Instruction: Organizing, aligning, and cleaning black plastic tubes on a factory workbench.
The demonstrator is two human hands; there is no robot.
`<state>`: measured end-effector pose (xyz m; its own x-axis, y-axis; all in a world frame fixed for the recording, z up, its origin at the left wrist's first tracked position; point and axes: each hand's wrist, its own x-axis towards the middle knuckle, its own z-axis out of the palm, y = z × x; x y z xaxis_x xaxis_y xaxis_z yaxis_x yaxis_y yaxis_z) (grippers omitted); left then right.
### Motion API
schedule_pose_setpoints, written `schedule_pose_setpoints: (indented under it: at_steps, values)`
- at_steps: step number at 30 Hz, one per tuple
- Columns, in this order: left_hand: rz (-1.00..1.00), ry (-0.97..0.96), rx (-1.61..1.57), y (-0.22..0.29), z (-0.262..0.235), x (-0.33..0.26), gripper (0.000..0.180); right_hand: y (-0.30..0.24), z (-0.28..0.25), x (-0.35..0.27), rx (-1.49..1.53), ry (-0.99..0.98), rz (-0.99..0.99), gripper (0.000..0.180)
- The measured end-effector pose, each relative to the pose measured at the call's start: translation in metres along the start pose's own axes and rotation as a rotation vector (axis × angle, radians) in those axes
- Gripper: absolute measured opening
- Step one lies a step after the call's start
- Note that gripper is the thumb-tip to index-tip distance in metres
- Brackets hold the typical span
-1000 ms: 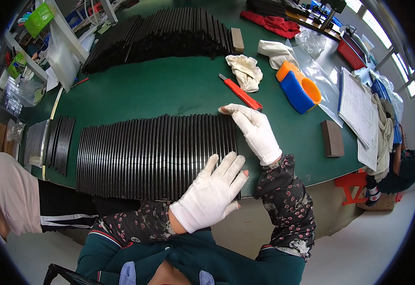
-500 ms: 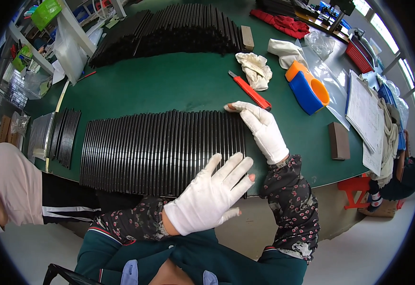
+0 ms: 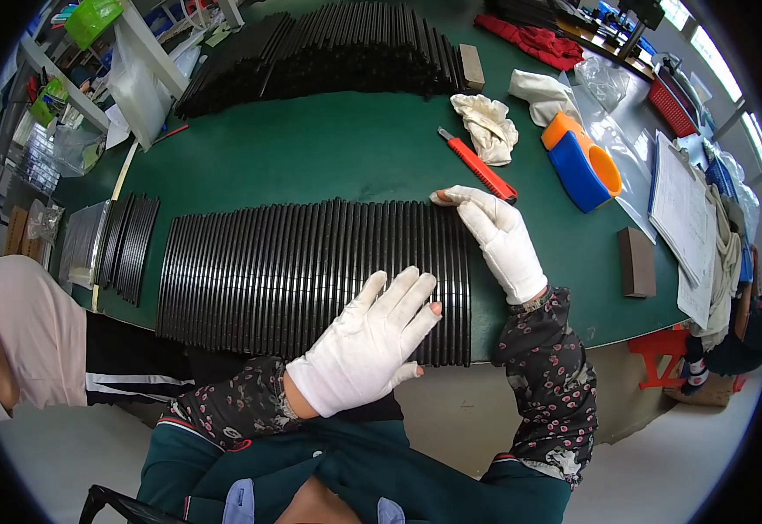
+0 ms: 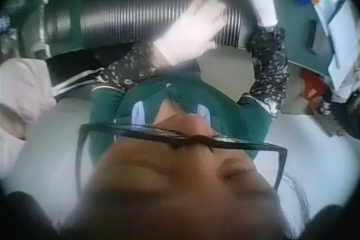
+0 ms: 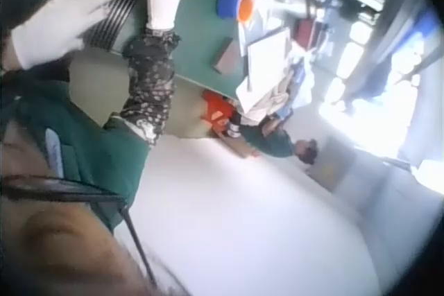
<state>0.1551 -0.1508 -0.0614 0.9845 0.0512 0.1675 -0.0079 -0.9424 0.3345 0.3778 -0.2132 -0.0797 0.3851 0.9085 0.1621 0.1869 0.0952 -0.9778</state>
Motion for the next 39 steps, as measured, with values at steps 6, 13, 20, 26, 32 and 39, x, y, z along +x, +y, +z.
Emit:
schedule_pose_setpoints:
  at_steps: [6, 13, 20, 26, 32, 39]
  values:
    - [0.008, 0.02, -0.011, -0.001, 0.003, 0.0, 0.066, 0.003, 0.0, -0.001, -0.011, 0.002, -0.002, 0.036]
    - [0.026, 0.036, -0.039, -0.001, 0.003, -0.002, 0.066, 0.004, 0.0, -0.001, -0.032, 0.032, -0.008, 0.032]
    - [0.046, 0.047, -0.014, -0.009, -0.028, -0.027, 0.074, 0.005, 0.0, 0.001, -0.017, 0.053, -0.002, 0.029]
    - [-0.078, 0.001, 0.063, -0.04, -0.035, -0.047, 0.077, 0.004, -0.004, 0.0, -0.016, 0.072, 0.005, 0.027]
    - [-0.071, -0.003, 0.09, -0.039, -0.03, -0.048, 0.075, 0.001, -0.003, -0.001, -0.064, 0.088, 0.02, 0.027]
    - [-0.045, 0.044, 0.081, -0.045, -0.024, -0.052, 0.073, -0.035, 0.018, 0.015, -0.413, -0.133, -0.089, 0.033]
